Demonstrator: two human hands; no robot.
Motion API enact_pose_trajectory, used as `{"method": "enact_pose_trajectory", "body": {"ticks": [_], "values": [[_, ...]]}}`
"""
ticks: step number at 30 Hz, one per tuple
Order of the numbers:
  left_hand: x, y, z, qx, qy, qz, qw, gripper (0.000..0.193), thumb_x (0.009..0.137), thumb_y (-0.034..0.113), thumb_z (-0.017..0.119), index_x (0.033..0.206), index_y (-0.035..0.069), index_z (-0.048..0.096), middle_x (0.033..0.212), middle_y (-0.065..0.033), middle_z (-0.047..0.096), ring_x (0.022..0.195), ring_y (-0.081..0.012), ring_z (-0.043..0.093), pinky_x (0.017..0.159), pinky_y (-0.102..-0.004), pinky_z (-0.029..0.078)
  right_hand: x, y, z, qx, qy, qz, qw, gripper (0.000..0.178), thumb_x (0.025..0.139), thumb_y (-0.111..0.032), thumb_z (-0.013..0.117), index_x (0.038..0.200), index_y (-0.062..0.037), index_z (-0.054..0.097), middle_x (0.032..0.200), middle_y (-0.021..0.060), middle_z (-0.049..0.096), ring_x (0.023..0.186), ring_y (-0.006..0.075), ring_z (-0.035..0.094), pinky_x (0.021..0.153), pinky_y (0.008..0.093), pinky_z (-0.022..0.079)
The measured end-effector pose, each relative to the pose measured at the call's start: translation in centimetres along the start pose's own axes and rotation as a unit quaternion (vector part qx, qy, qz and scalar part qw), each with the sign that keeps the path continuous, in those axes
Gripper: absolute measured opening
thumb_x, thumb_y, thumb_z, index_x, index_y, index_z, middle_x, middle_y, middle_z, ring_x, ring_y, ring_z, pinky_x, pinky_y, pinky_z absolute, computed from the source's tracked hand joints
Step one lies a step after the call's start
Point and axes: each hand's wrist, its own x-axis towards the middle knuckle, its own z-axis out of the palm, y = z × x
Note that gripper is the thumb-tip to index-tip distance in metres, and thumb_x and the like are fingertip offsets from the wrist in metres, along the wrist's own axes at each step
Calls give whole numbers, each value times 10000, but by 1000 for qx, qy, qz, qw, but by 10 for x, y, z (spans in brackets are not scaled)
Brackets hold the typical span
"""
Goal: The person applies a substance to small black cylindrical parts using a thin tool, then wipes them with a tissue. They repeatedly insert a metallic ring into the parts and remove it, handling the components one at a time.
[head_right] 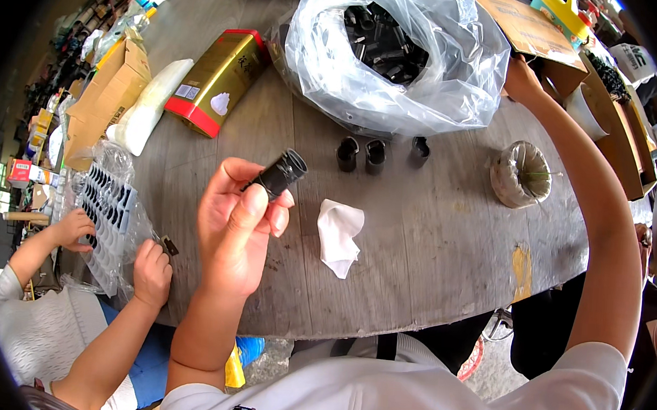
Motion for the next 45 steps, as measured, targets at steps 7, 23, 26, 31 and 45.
{"method": "enact_pose_trajectory", "body": {"ticks": [7,23,26,31,45], "values": [[1,1,2,7,6,0,1000,219,893,177,579,1020,22,488,846,-112,594,641,-114,514,572,-238,408,-17,-3,-35,91,27,50,994,329,845,-209,558,1133,-52,535,1084,198,590,1027,337,553,817,417,453],[1,12,-8,-33,63,69,995,219,877,176,624,976,22,505,806,-99,621,602,-87,512,561,-216,403,-113,-267,-297,385,12,-58,921,307,781,-140,639,1034,-105,469,959,123,499,737,324,614,595,372,515],[10,11,-10,-18,75,82,994,237,862,189,644,960,17,515,807,-98,623,599,-83,510,556,-213,403,-91,-323,-281,366,33,-131,921,306,769,-185,650,999,-120,459,896,122,463,676,286,612,542,369,511],[18,7,-19,-14,100,86,991,270,844,205,669,958,5,527,823,-109,621,603,-85,505,569,-216,417,-57,-368,-245,250,117,-164,947,273,747,-232,665,965,-150,523,917,86,467,686,209,605,516,320,505],[14,3,-18,14,88,66,994,238,858,191,647,974,18,531,809,-107,619,614,-85,510,562,-222,402,-71,-335,-264,615,79,-105,778,331,655,-80,754,960,-88,627,946,18,563,690,156,582,577,263,467]]}}
